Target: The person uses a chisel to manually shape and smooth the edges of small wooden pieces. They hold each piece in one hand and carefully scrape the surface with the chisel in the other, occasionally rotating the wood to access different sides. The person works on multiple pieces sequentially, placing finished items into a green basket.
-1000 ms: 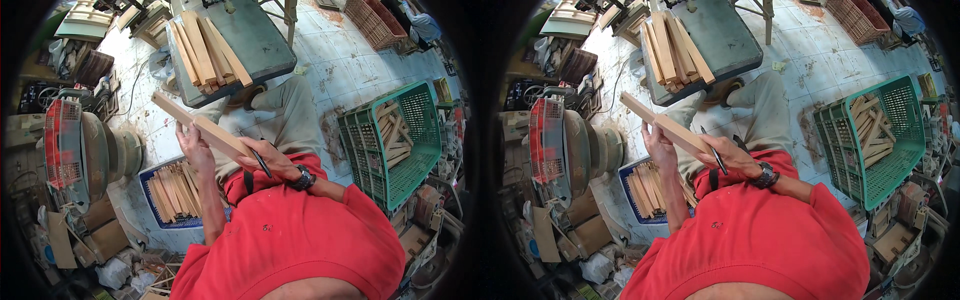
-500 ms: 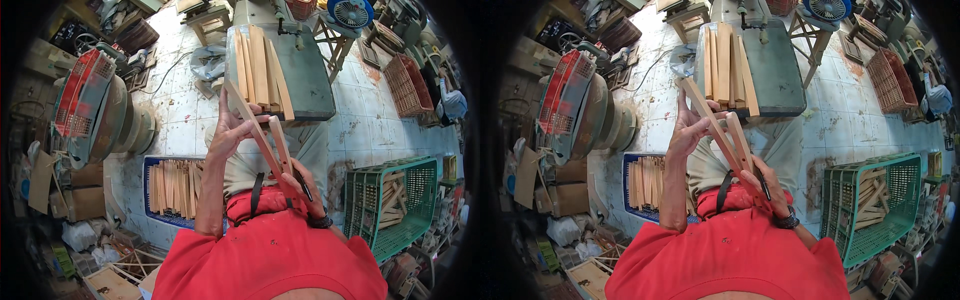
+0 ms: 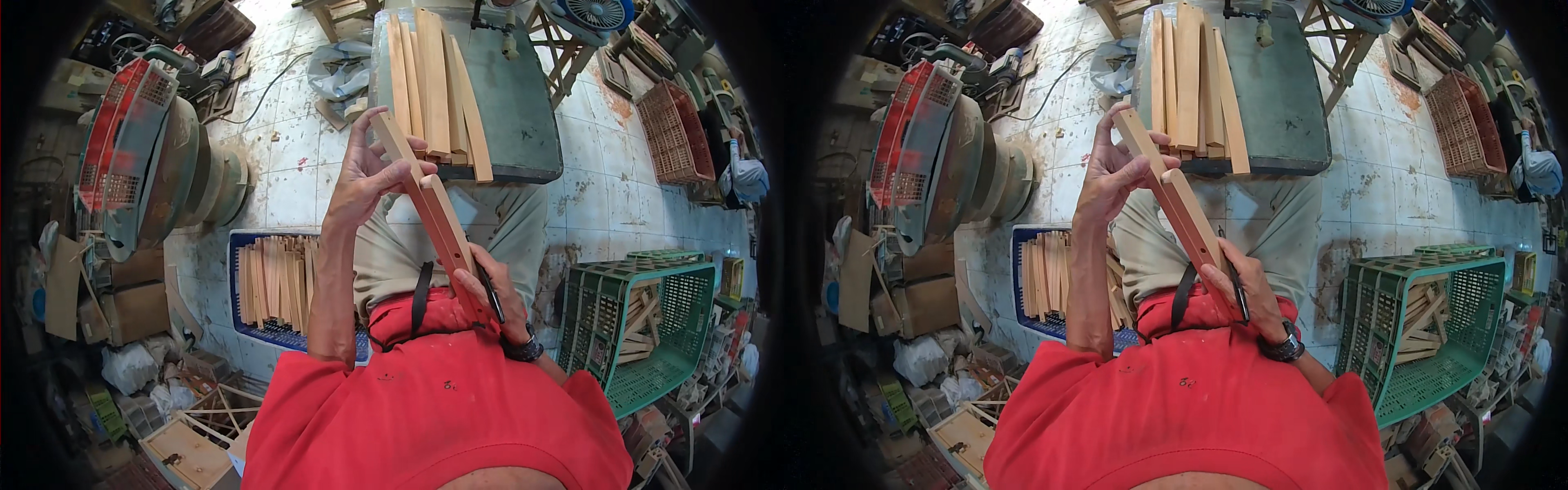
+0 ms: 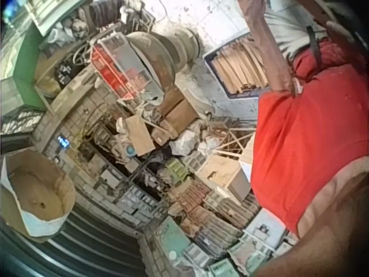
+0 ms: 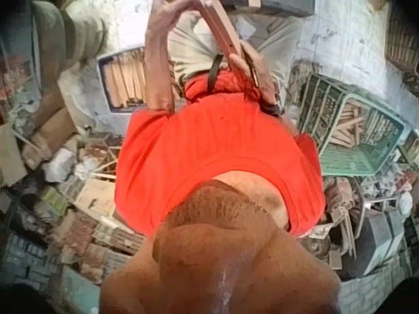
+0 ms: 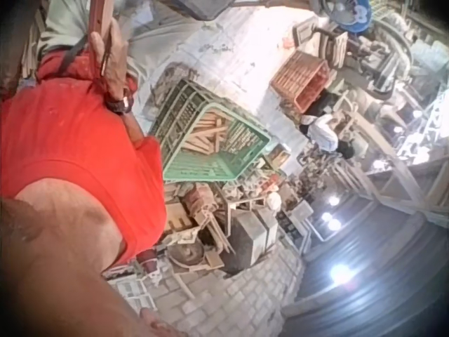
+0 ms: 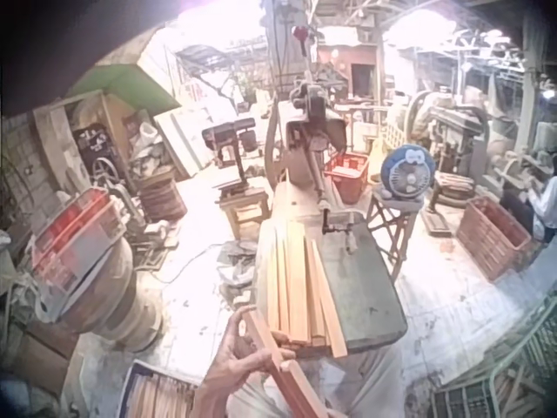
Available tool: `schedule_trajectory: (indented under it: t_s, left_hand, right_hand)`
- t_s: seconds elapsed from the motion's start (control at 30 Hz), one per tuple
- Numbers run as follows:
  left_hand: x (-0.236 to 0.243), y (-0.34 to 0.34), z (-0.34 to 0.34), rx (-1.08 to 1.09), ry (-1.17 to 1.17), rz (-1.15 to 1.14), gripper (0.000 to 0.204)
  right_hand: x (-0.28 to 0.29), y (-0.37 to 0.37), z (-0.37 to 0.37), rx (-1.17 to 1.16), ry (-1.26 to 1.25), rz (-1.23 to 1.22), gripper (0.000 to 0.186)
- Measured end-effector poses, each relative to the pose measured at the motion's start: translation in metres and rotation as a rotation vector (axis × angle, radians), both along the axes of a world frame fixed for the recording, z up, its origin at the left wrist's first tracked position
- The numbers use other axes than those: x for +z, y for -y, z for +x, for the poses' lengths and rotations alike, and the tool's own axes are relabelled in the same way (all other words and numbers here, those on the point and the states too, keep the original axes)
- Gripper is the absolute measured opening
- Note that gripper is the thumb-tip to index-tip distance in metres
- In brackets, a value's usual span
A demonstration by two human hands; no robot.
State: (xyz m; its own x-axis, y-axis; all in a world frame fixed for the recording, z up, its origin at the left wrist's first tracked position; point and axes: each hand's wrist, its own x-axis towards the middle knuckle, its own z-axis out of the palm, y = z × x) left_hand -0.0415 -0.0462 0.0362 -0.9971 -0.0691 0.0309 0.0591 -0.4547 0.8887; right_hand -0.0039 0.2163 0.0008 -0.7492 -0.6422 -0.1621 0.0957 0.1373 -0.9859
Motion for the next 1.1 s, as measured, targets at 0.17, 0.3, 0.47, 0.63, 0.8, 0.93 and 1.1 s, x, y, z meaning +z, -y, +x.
schedule_trajectory:
  t_s: [0.17, 0.3, 0.47, 0.63, 0.8, 0.93, 1.1]
  left_hand:
    - [-0.005, 0.000, -0.006, 0.059, 0.009, -0.044, 0.080]
    - [0.005, -0.011, -0.016, 0.204, 0.121, -0.193, 0.085]
    - [0.007, -0.010, -0.019, 0.208, 0.097, -0.209, 0.088]
    - [0.009, -0.012, -0.017, 0.133, 0.129, -0.185, 0.083]
    - [0.002, -0.016, -0.011, 0.015, 0.138, -0.052, 0.073]
    - [-0.011, -0.024, -0.006, -0.033, 0.083, -0.036, 0.073]
    - [-0.004, -0.027, 0.003, 0.059, 0.031, -0.031, 0.072]
  right_hand:
    - [0.020, 0.007, -0.007, 0.047, 0.202, -0.138, 0.044]
    - [0.028, 0.008, -0.012, 0.051, 0.722, -0.459, 0.047]
    - [0.031, 0.009, -0.013, 0.042, 0.702, -0.462, 0.048]
    - [0.022, 0.010, -0.010, -0.002, 0.672, -0.396, 0.045]
    - [0.023, 0.017, -0.015, -0.006, 0.458, -0.276, 0.044]
    - [0.031, 0.028, -0.023, -0.031, 0.317, -0.221, 0.044]
    - [0.035, 0.034, -0.026, -0.024, 0.323, -0.225, 0.045]
